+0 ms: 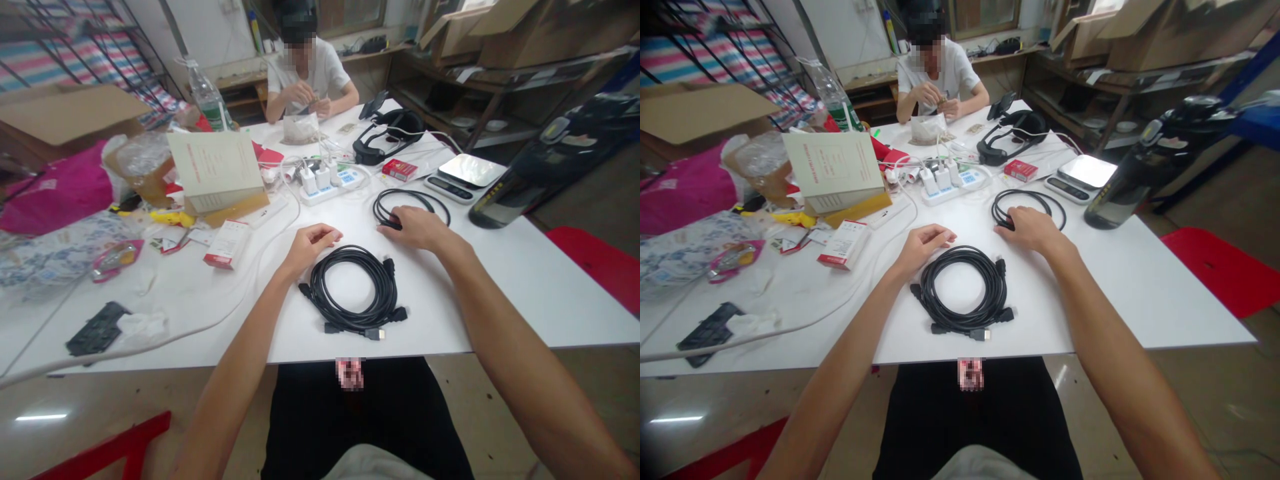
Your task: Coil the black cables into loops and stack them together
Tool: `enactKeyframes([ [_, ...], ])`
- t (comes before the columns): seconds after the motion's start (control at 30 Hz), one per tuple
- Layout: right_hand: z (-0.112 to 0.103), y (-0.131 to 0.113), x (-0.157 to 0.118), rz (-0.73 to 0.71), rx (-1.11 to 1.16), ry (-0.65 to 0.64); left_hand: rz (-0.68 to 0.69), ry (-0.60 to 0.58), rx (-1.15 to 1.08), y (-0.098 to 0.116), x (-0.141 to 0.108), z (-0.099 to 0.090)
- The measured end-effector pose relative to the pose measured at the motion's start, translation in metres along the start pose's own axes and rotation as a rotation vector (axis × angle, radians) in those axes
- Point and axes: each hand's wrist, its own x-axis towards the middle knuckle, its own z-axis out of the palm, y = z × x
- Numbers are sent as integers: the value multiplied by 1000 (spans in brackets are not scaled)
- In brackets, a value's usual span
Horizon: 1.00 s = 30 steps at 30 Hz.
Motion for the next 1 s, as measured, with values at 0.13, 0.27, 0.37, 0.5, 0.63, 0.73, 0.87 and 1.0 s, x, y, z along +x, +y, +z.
enactKeyframes([
  [0.13,5,-7,1,-75,-81,18,-13,7,-29,-4,2,-1],
  [0.27,2,-22,-1,38,41,108,-77,4,-162,-6,4,-3],
  [0.37,-3,-38,-2,24,187,262,-171,-17,-295,-4,5,-5],
  [0.5,-7,-71,-1,-105,291,273,-232,-67,-496,-3,9,-9],
  [0.63,-8,-99,0,-288,335,152,-241,-64,-619,-10,13,-12],
  [0.73,-16,-104,3,-310,409,104,-251,-56,-658,-13,13,-15],
  [0.87,-50,-92,9,-232,484,222,-258,-79,-656,-14,11,-19],
  [1.0,-113,-73,10,-142,500,503,-249,-78,-658,-15,10,-20],
])
